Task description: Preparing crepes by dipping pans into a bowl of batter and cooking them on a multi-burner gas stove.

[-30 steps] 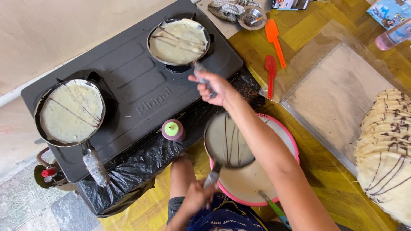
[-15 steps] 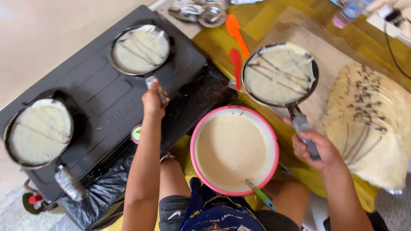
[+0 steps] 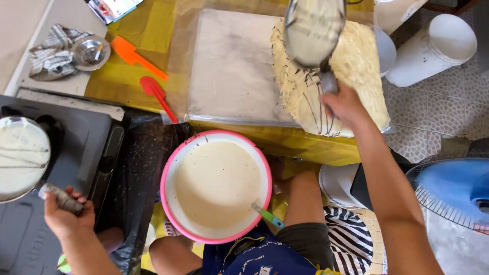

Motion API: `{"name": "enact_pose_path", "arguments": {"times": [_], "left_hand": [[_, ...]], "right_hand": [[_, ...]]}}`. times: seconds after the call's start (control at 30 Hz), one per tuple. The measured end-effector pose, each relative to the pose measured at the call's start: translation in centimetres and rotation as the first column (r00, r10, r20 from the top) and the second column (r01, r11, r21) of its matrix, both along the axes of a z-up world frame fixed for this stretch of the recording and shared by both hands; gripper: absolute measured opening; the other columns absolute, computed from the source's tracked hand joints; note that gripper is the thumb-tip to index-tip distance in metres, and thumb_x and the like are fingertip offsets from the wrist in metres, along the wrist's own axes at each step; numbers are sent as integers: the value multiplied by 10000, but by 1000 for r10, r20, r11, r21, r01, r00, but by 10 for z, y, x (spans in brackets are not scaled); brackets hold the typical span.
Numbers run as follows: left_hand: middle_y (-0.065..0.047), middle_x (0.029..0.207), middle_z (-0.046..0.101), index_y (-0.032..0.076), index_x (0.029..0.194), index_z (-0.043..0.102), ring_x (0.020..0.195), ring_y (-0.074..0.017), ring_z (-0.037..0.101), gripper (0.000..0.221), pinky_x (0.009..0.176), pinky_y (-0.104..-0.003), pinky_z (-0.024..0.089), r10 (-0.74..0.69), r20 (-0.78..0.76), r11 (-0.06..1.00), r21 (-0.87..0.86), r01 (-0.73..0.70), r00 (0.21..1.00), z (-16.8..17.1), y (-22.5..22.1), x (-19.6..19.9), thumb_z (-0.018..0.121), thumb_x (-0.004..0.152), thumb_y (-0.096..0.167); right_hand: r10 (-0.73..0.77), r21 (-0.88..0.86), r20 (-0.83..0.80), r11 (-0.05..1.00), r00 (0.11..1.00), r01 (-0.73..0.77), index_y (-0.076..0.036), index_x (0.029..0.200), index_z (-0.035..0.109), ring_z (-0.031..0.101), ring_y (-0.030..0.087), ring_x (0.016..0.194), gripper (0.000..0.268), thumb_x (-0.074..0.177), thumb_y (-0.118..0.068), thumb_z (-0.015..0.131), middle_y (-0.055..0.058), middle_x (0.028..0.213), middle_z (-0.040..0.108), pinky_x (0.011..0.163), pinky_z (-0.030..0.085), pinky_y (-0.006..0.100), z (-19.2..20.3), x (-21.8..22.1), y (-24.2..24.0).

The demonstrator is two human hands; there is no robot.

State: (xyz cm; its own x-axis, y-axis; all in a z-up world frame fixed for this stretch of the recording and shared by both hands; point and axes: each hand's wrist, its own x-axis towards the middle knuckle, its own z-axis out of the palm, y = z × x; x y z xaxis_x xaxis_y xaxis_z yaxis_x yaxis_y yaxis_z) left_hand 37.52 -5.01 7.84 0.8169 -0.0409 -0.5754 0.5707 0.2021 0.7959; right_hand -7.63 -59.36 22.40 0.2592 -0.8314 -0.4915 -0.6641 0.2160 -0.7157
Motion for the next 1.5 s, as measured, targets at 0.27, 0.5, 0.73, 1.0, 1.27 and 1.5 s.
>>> {"name": "enact_pose_path", "arguments": {"times": [0.27,0.5,0.73,1.0,1.27,1.5], "left_hand": [[27,1055,679,221,1205,611,918,-139,708,952,661,-198,495,96,31,977,189,-100,995,6,-2,-40,476,618,958],[-213,1420,331,-41,1556,255,1216,-318,388,542,1096,-442,346,-255,862,873,401,-279,438,3,-7,-185,586,1135,40],[-407,1519,413,-142,1528,255,1421,-583,438,741,1196,-625,392,-546,693,735,666,-127,472,103,-80,-269,689,942,-15],[-275,1430,587,-52,1452,513,1312,-442,612,662,1052,-526,583,-651,653,674,732,-100,386,65,-62,-282,782,897,190],[-209,1324,659,-49,1328,607,1118,-315,693,569,924,-370,631,-665,653,693,721,-29,363,61,-55,-300,809,849,181],[-181,1343,639,-4,1342,544,1212,-304,674,538,927,-313,657,-704,649,698,706,116,288,46,-45,-320,780,873,115]], "right_hand": [[-172,-321,-947,562,272,-763,-62,1649,181,498,133,485,883,919,-245,641,68,1009,651,348,356,286,-132,47,-164],[-143,-255,-967,572,211,-779,-63,1654,162,563,141,560,1021,828,-160,755,70,1025,630,364,388,288,-133,54,-174],[-182,-250,-967,552,177,-796,-55,1645,188,499,130,486,1058,784,-189,788,59,991,632,354,328,291,-128,57,-174],[-489,-303,-865,324,115,-896,-120,1655,196,588,149,697,1122,784,-364,862,75,956,655,562,503,267,-88,80,-158],[-680,-244,-711,-2,181,-970,-104,1472,444,469,150,715,546,981,-292,590,53,951,537,545,381,259,-79,117,-140],[-535,-395,-728,-183,428,-900,-216,1212,631,641,172,761,348,931,-368,770,58,1120,653,681,512,316,-98,108,-129]]}}
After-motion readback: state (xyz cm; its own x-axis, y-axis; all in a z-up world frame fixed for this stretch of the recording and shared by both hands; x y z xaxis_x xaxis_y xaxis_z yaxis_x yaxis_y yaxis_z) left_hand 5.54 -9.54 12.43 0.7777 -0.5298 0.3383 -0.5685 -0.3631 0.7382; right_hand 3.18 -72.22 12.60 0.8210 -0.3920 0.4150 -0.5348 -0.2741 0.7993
